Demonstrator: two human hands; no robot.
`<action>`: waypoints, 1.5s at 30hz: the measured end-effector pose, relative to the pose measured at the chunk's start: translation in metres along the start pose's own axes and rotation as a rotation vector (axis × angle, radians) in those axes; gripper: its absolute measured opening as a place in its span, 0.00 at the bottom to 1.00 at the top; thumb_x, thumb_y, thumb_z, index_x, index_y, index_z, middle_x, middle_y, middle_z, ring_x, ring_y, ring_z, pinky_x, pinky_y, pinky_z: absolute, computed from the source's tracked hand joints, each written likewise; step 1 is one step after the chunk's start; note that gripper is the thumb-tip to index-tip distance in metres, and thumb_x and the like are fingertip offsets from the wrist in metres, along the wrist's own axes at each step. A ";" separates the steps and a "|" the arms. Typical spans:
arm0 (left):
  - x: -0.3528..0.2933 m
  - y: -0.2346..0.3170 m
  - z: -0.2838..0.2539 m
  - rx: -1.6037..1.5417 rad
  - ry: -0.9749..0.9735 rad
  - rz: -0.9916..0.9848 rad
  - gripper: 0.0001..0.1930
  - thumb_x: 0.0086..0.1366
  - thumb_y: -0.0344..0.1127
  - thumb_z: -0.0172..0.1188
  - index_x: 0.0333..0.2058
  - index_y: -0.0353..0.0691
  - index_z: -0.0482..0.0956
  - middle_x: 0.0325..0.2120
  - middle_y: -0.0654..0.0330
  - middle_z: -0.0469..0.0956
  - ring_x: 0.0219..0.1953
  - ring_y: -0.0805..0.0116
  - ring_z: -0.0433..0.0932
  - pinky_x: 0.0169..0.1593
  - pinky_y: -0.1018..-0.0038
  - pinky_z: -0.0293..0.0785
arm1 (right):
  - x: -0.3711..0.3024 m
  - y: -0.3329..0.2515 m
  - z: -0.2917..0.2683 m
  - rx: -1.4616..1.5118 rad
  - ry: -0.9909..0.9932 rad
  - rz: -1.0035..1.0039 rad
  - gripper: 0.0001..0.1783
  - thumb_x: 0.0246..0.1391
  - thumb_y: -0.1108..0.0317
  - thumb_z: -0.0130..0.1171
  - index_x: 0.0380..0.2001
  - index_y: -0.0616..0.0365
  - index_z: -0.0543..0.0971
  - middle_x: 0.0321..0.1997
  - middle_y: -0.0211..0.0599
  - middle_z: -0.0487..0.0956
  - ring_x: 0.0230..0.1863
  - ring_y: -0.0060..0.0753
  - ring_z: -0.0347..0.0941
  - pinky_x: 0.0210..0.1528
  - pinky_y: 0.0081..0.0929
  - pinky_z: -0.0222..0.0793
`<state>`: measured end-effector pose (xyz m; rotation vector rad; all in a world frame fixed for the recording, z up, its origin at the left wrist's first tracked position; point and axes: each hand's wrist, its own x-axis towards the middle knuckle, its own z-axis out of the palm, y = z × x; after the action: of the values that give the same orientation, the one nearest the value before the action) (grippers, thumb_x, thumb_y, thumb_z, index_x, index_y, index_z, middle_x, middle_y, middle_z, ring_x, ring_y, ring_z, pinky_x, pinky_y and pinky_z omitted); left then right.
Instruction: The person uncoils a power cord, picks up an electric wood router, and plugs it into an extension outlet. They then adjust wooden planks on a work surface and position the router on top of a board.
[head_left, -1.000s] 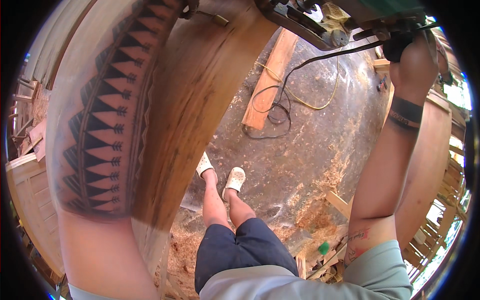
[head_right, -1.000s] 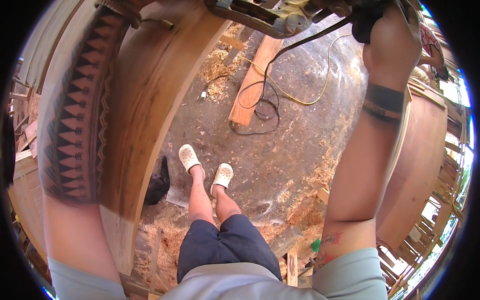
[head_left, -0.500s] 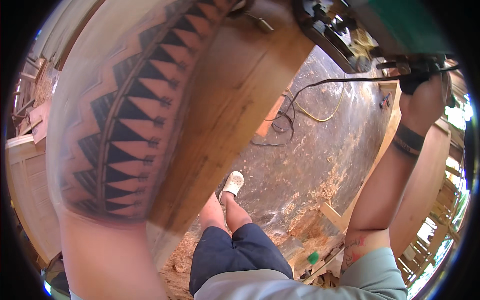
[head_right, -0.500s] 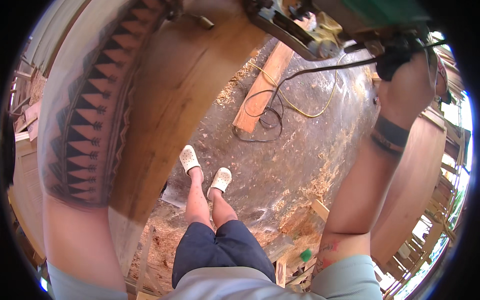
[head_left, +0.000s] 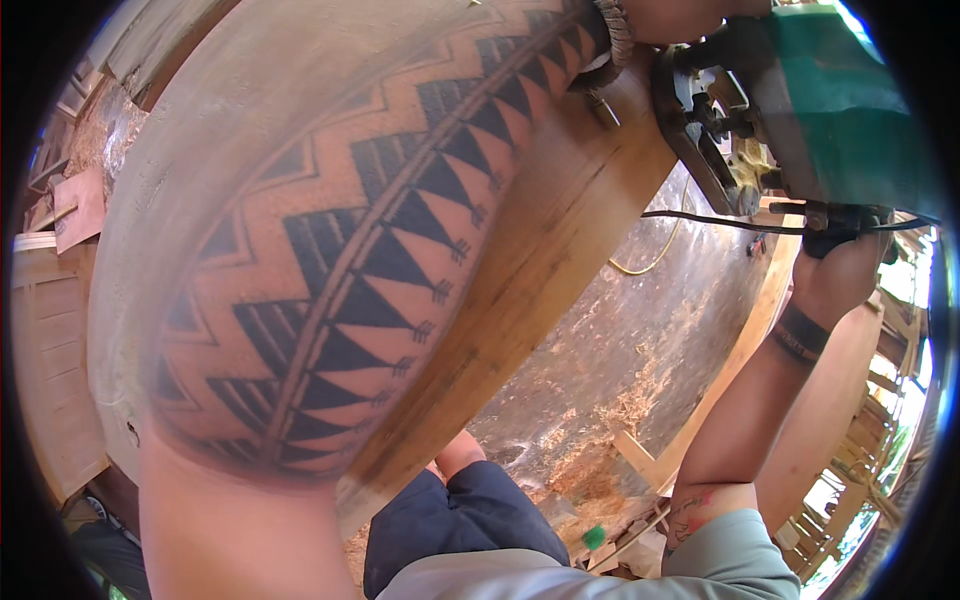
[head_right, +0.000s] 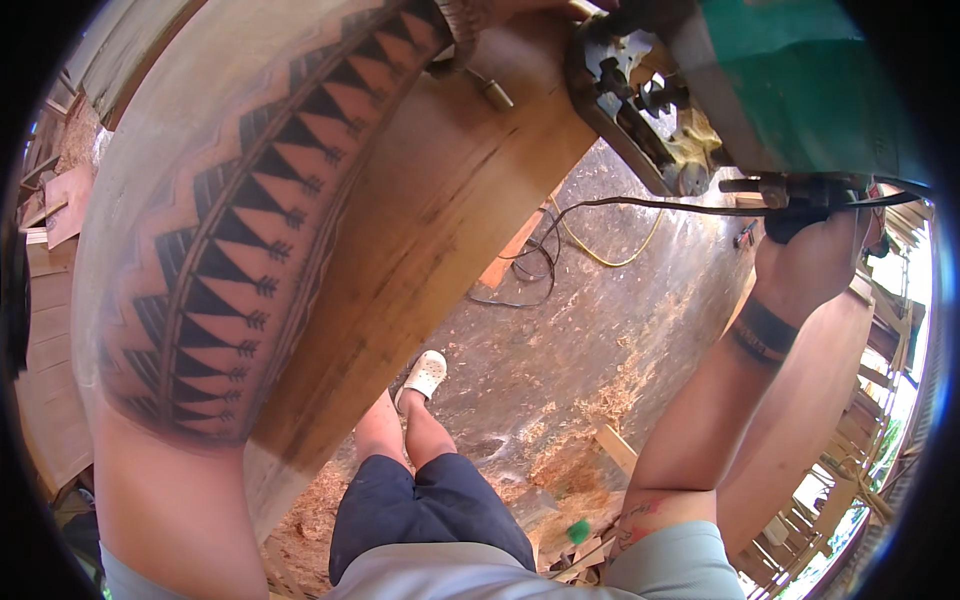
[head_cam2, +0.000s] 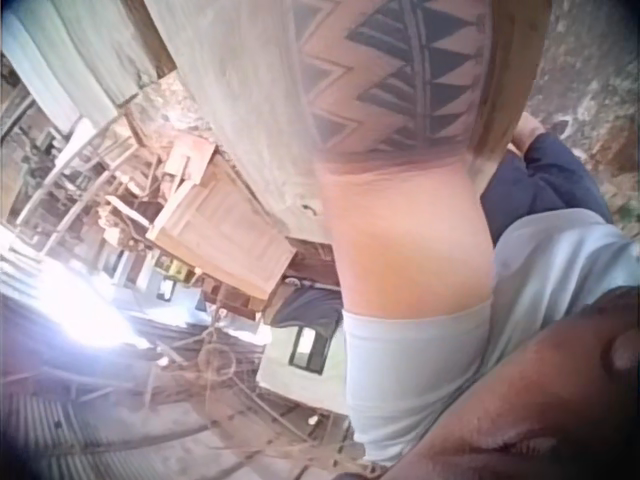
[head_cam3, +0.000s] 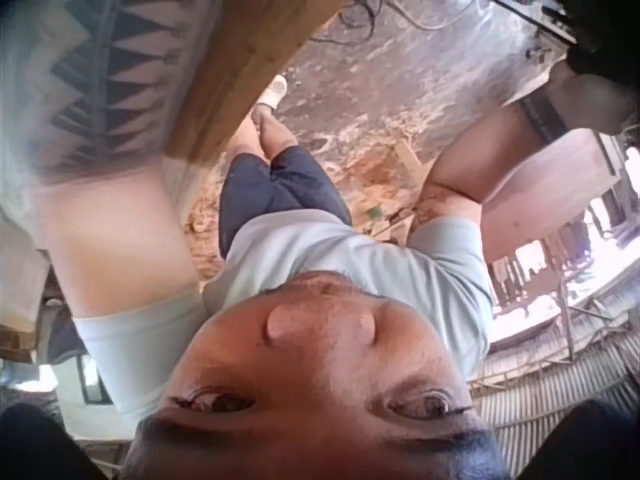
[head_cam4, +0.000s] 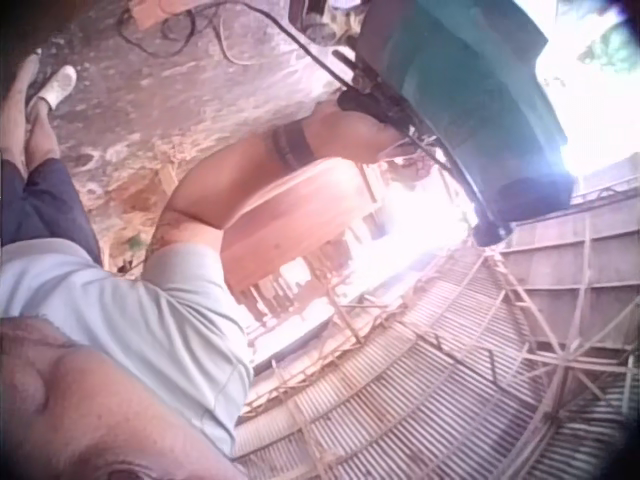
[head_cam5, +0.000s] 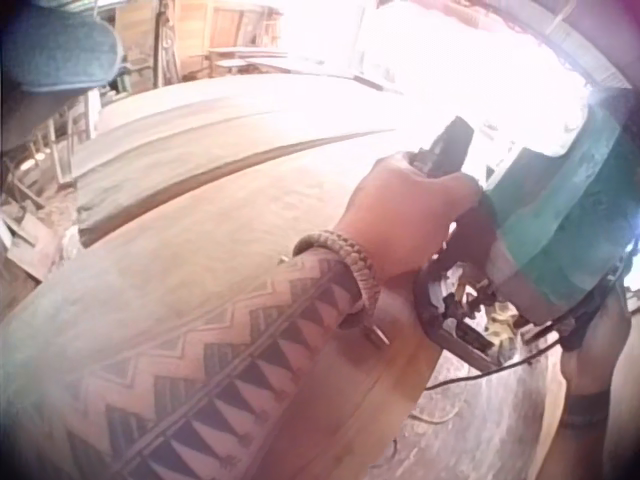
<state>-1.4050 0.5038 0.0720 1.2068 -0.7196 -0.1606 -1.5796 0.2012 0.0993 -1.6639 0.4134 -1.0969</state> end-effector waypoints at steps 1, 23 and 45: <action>0.005 0.001 0.008 0.053 0.070 -0.055 0.26 0.57 0.45 0.63 0.41 0.20 0.79 0.30 0.49 0.83 0.33 0.61 0.83 0.39 0.70 0.78 | -0.003 -0.002 0.002 0.021 0.009 0.011 0.15 0.65 0.64 0.55 0.50 0.59 0.76 0.44 0.36 0.80 0.41 0.34 0.80 0.42 0.33 0.79; 0.012 0.000 0.032 0.076 0.094 -0.179 0.23 0.65 0.44 0.58 0.51 0.32 0.70 0.35 0.53 0.81 0.31 0.61 0.83 0.30 0.68 0.82 | -0.013 0.021 0.004 -0.073 -0.159 -0.305 0.15 0.51 0.80 0.60 0.43 0.56 0.83 0.50 0.44 0.78 0.50 0.49 0.78 0.50 0.36 0.77; 0.047 0.016 -0.003 0.846 0.106 -0.294 0.34 0.67 0.65 0.45 0.61 0.47 0.70 0.56 0.45 0.71 0.48 0.41 0.77 0.47 0.47 0.76 | -0.044 0.000 0.051 -0.488 -0.127 -0.853 0.20 0.66 0.76 0.41 0.57 0.60 0.74 0.41 0.49 0.80 0.43 0.43 0.82 0.34 0.42 0.83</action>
<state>-1.3711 0.4895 0.1056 2.1139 -0.5163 -0.0267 -1.5608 0.2625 0.0782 -2.4332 -0.1671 -1.5630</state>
